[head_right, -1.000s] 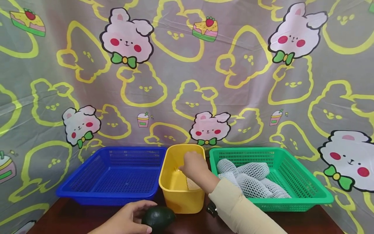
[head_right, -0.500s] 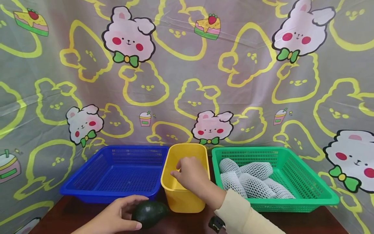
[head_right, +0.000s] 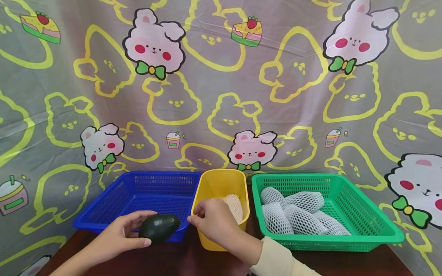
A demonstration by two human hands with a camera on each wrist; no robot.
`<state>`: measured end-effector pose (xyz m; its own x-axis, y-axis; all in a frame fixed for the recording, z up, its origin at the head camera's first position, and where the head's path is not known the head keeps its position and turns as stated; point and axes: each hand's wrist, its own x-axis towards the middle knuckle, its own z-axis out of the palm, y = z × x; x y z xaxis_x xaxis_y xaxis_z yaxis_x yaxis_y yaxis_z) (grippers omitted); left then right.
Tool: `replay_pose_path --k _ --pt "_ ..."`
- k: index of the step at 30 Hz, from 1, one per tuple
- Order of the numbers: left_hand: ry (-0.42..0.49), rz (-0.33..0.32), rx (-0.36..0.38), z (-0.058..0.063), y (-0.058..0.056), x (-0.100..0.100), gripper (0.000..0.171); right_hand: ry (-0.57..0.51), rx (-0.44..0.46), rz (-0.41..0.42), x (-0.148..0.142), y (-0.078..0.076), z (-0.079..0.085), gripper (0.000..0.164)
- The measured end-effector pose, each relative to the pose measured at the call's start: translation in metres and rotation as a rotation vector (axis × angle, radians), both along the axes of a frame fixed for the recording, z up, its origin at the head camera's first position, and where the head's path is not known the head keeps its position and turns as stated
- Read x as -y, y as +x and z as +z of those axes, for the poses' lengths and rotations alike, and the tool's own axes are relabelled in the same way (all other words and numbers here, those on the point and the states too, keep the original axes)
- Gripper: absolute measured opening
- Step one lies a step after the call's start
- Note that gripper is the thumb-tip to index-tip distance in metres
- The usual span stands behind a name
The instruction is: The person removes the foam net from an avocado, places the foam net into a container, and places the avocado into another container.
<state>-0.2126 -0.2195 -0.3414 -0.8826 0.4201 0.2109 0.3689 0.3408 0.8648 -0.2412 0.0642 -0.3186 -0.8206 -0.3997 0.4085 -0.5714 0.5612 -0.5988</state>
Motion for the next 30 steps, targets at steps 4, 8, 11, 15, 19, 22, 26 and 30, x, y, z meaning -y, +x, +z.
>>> replay_pose_path --k 4,8,11,15,19,22,26,30 --pt "0.007 0.045 -0.003 0.005 -0.007 0.008 0.06 -0.047 0.072 0.058 0.005 0.007 -0.006 0.015" --pt "-0.015 0.11 0.008 0.006 -0.014 0.015 0.063 -0.078 0.151 0.095 0.012 0.013 -0.011 0.015" --pt "-0.026 0.155 0.009 0.004 -0.019 0.02 0.064 -0.098 0.184 0.123 0.018 0.016 -0.018 0.013" --pt "-0.026 0.184 -0.008 0.0 -0.027 0.027 0.065 -0.118 0.197 0.16 0.024 0.017 -0.03 0.01" --pt "-0.034 0.224 -0.032 -0.004 -0.034 0.034 0.065 -0.104 0.2 0.175 0.029 0.018 -0.043 0.011" --pt "-0.047 0.274 -0.035 -0.007 -0.038 0.039 0.065 -0.09 0.208 0.173 0.033 0.017 -0.053 0.014" --pt "-0.072 0.316 -0.041 -0.009 -0.045 0.047 0.066 -0.102 0.257 0.171 0.036 0.013 -0.064 0.016" --pt "-0.104 0.347 -0.045 -0.01 -0.051 0.054 0.068 -0.133 0.342 0.167 0.039 0.01 -0.072 0.016"
